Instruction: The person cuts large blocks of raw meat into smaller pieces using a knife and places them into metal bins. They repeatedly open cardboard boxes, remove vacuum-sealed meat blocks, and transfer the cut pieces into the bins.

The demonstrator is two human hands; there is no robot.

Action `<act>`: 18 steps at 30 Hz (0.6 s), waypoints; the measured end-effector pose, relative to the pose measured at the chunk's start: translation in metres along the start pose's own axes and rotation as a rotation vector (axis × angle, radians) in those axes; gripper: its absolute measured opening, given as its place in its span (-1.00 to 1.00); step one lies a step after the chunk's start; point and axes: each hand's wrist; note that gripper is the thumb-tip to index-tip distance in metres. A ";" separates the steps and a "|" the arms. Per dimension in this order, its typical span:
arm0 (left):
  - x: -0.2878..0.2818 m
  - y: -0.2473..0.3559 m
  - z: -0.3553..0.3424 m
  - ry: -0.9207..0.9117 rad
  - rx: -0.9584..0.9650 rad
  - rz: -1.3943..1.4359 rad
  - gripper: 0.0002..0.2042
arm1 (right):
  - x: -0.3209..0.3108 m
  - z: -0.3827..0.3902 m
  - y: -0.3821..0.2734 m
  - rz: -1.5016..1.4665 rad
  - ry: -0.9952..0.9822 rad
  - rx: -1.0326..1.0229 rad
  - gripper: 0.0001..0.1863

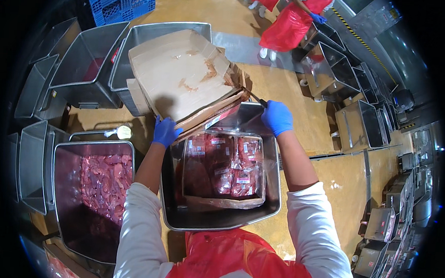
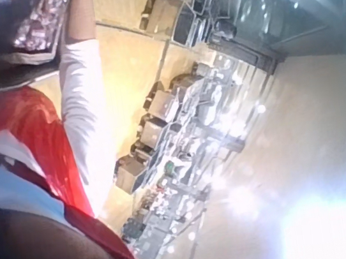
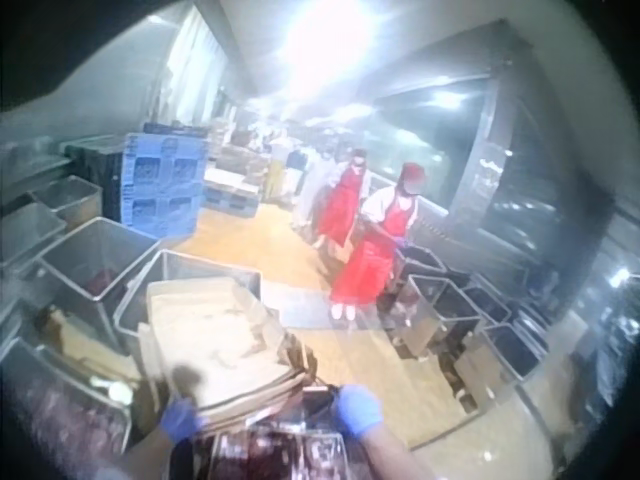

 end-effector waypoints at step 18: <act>-0.021 0.159 0.211 0.392 -0.333 0.397 -0.74 | 0.257 0.246 0.101 -1.203 -0.430 0.132 -0.79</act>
Point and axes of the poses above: each hand's wrist, its own z-axis away from the middle knuckle, its own x-axis out of the palm, y = z × x, and after that the axes turned 4 degrees about x, right-handed
